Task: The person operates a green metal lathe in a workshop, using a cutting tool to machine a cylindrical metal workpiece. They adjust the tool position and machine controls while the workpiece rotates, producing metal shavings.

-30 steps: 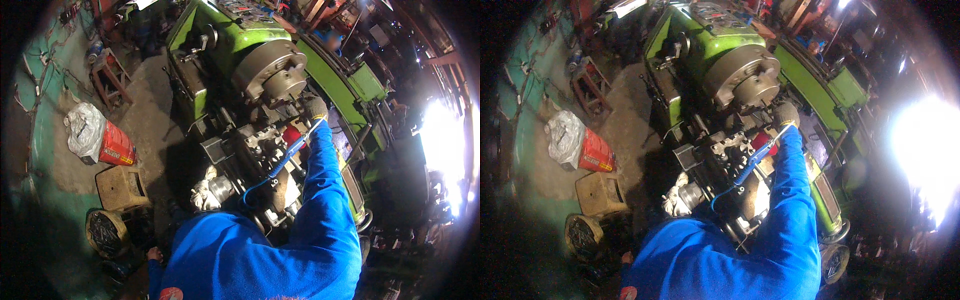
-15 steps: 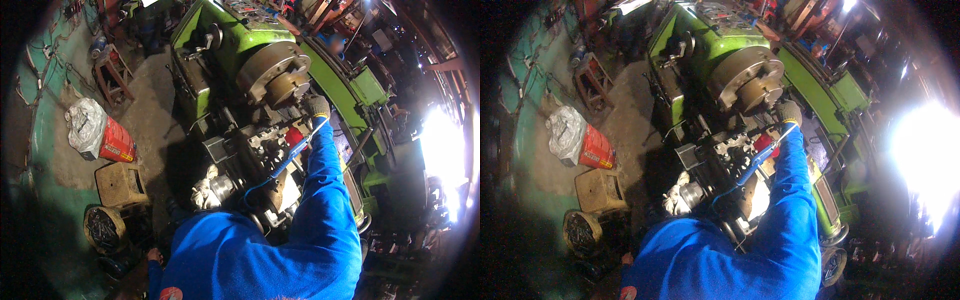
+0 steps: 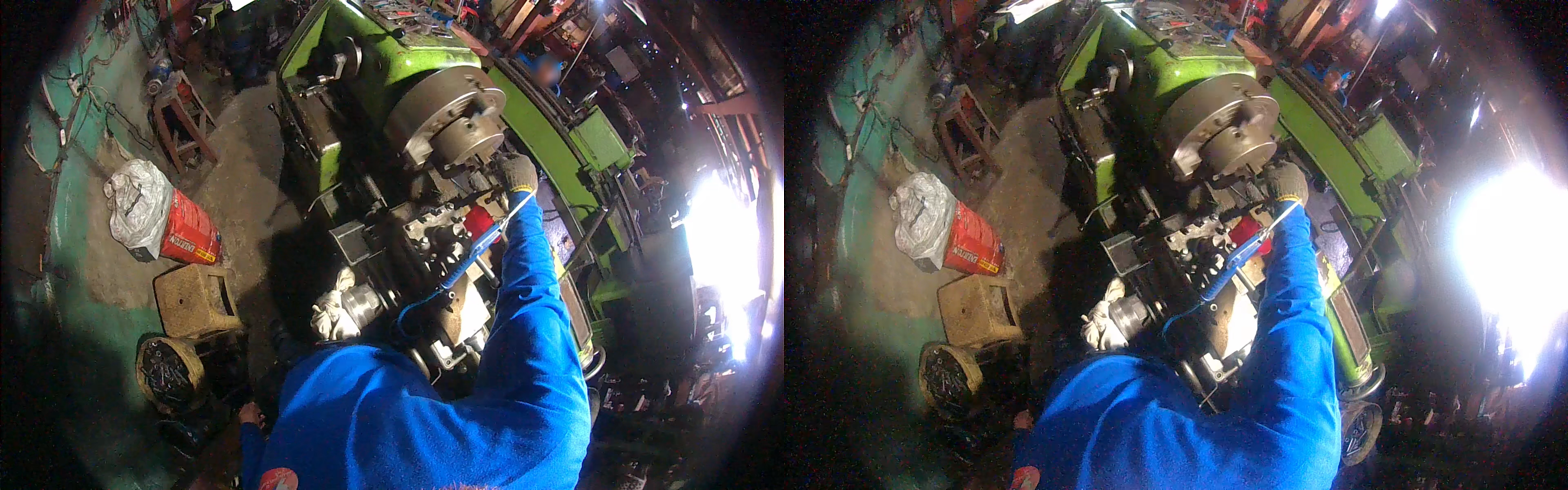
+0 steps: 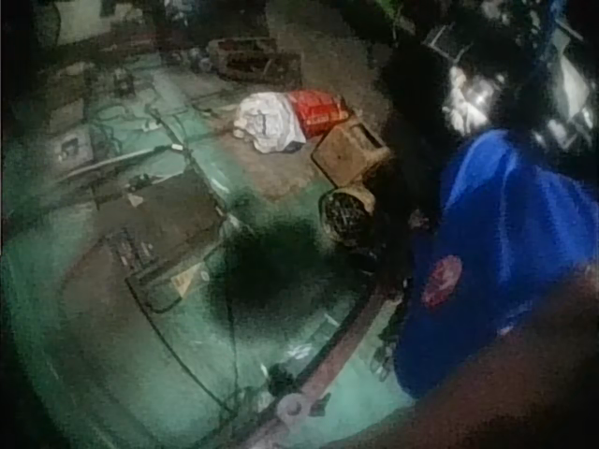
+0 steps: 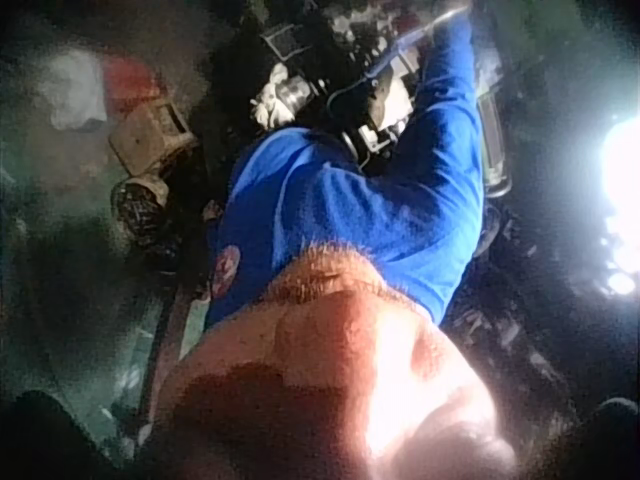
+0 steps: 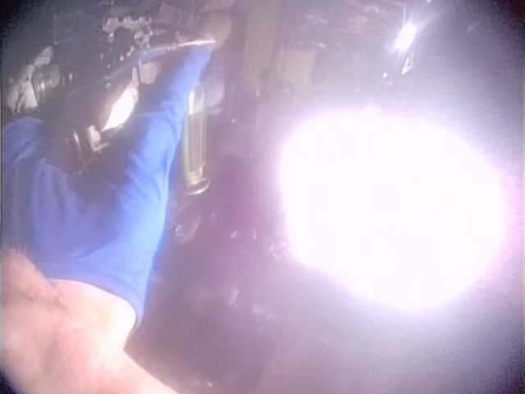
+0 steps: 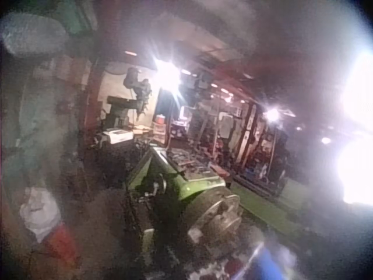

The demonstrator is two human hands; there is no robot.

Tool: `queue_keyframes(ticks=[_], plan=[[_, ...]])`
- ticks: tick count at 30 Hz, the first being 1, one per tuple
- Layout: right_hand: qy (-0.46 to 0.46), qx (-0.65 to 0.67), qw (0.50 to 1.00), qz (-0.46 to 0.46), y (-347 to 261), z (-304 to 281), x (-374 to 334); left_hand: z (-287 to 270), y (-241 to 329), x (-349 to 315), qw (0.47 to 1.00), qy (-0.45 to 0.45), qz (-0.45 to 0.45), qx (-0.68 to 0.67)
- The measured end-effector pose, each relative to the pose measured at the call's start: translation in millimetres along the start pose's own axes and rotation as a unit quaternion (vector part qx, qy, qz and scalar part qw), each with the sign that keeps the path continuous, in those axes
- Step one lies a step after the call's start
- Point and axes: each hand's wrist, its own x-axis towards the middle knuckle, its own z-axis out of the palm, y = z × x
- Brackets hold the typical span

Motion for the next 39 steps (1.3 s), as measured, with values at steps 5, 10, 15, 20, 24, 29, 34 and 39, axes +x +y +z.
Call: queue_keyframes(ticks=[5, 10, 15, 20, 24, 29, 34, 39], plan=[[-0.052, -0.021, 0.998, 0.025, -11.2, -17.5, -9.0, -23.9, -14.2, 16.0, 0.896, 0.291, -0.076, 0.327], [0.022, -0.011, 0.999, -0.048, 70.6, 19.7, 55.3, -20.5, -7.6, 23.8, 0.896, 0.274, -0.078, 0.341], [-0.010, -0.128, 0.987, -0.101, 54.3, 27.6, 58.8, -27.0, -8.9, 7.5, 0.890, 0.277, -0.082, 0.353], [0.013, -0.191, 0.967, -0.171, 100.0, 36.2, 84.0, -18.6, -4.5, 28.1, 0.888, 0.251, -0.081, 0.377], [0.009, -0.061, 0.988, -0.144, 56.4, 22.3, 40.1, -22.9, -3.5, 15.5, 0.883, 0.257, -0.084, 0.385], [-0.014, -0.054, 0.995, -0.088, 70.4, 25.3, 38.5, -18.2, 2.5, 26.4, 0.878, 0.239, -0.084, 0.405], [0.029, 0.039, 0.980, -0.193, 47.8, 21.5, 4.4, -13.0, 3.2, 25.1, 0.868, 0.230, -0.089, 0.430], [-0.062, -0.152, 0.974, -0.157, 28.6, -12.2, -26.4, -21.6, -5.1, 15.9, 0.883, 0.240, -0.095, 0.391]])
